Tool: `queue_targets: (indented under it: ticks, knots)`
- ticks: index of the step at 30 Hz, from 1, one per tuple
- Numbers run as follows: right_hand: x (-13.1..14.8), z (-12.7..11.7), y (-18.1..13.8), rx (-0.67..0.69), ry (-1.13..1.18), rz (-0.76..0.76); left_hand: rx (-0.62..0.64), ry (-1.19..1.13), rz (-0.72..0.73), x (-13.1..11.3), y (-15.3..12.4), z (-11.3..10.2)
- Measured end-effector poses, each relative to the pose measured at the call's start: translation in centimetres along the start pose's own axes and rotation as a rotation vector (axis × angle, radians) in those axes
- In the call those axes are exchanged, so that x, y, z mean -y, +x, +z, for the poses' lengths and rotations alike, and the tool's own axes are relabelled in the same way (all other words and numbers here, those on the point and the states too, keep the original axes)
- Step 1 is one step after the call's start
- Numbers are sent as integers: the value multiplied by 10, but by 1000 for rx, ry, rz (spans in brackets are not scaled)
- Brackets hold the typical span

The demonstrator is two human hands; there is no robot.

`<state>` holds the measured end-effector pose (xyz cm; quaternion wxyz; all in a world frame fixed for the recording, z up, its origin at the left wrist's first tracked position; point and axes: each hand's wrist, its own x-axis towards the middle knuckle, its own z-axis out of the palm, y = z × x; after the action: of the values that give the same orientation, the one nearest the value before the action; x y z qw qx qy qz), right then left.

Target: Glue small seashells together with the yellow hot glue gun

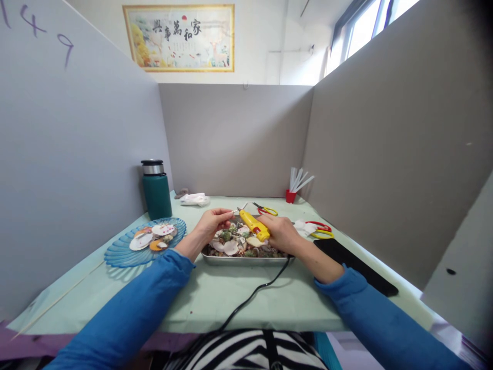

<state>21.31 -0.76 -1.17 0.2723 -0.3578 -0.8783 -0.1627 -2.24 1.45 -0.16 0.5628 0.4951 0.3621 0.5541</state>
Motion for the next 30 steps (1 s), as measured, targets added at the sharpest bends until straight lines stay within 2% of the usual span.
queue_targets:
  ticks: [21, 30]
  knots:
    - [2, -2, 0, -13, 34, -79, 38, -15, 18, 0, -1, 0]
    - [0, 0, 0, -31, 12, -24, 39, -34, 28, 2, 2, -2]
